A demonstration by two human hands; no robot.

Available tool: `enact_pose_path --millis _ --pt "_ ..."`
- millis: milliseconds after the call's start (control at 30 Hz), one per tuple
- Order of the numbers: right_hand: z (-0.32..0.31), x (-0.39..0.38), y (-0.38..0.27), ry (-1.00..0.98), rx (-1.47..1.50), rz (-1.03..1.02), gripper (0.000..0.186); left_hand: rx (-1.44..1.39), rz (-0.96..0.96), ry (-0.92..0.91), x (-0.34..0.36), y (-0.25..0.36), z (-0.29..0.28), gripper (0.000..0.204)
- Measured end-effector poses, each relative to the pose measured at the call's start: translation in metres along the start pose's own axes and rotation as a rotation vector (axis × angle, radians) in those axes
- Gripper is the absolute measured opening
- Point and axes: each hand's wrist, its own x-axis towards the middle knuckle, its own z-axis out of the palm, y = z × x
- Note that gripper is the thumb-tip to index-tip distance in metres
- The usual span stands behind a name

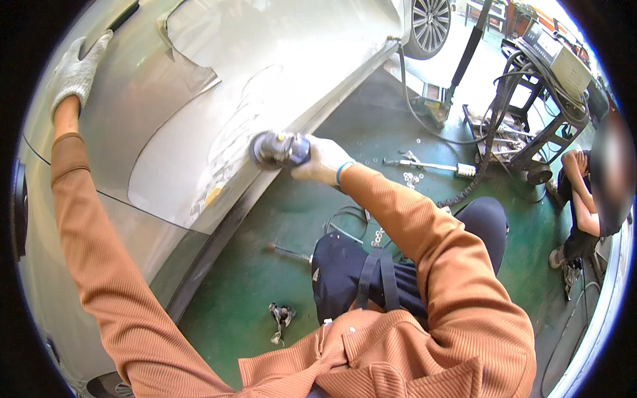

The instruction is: The person uses a hammer to tap and flatten a damaged area on a car's rear bumper. They then use a power sander to smooth the surface, removing paint and filler material. The work is performed in a workshop with tools visible on the floor.

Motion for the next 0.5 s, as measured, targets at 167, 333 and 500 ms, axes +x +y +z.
enact_pose_path --millis 167,333,500 --pt "-0.023 0.013 0.019 0.123 0.076 0.298 0.063 -0.036 0.001 0.004 0.005 0.008 -0.014 0.107" --pt "0.001 -0.004 0.008 0.058 0.084 0.090 0.073 -0.029 0.003 -0.021 0.006 -0.001 -0.008 0.106" --pt "-0.019 -0.004 0.019 0.098 0.040 0.224 0.072 0.017 0.008 0.041 0.004 0.004 -0.004 0.105"
